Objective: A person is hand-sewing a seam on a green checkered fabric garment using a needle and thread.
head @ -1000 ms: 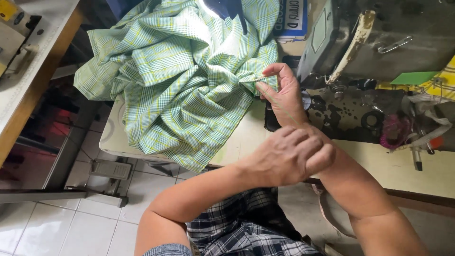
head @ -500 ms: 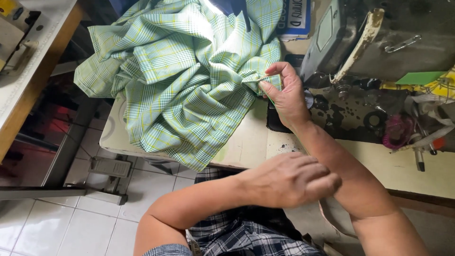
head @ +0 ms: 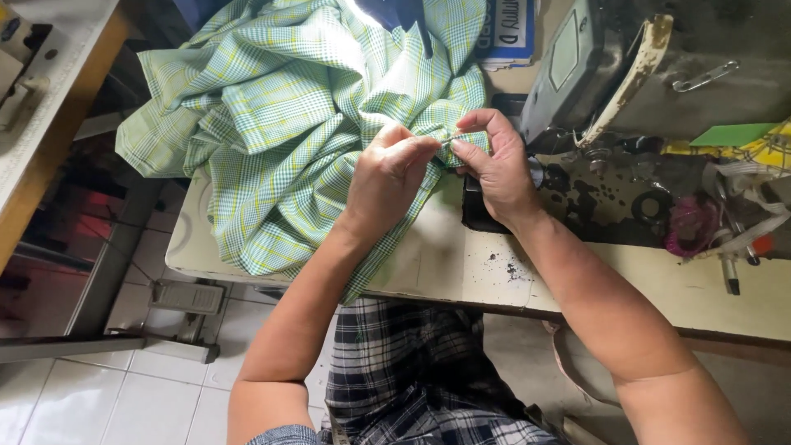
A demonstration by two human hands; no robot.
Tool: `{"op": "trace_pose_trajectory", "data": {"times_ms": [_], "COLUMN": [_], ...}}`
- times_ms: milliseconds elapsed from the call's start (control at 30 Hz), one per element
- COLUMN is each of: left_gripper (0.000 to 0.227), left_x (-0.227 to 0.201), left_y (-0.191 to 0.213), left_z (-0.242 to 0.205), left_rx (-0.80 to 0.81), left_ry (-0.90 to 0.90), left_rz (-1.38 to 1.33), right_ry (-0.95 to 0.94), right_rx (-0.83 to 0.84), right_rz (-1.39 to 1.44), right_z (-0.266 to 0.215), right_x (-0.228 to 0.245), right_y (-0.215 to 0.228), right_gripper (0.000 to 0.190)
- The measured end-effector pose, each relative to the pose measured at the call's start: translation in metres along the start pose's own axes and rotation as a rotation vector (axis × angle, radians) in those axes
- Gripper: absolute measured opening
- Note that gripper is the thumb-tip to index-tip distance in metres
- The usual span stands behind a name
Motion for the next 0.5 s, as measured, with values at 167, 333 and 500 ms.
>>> {"op": "trace_pose_trajectory", "data": {"times_ms": [167,333,500], "left_gripper": [0.009,0.01,0.011], "left_x": [0.001,-0.002,-0.01], "left_y": [0.0,0.0,0.004], "left_z": [-0.001,-0.001,0.0], "left_rx": [0.012,0.014,0.019], "left_ry": [-0.008,-0.009,-0.018], "left_rz": [0.002,-0.013,0.034], "right_ry": [-0.041,-0.052,-0.061], "right_rx": [-0.003,-0.003,0.001], "right_rz": [0.048,0.061,0.061], "right_z": [0.0,0.002,0.001], "right_x": [-0.002,-0.008,-0.008], "right_y": [-0.001,0.002,0.003], "right_gripper": [0.022,0.022,0.023]}}
Point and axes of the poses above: each hand's wrist, its own z-axis towards the middle knuckle, its own y-axis out of the back of the hand, x = y × z, the point moved 2 cm from there along z, towards the middle knuckle, and after that the axes turned 9 degrees about -x, right-handed, at the moved point
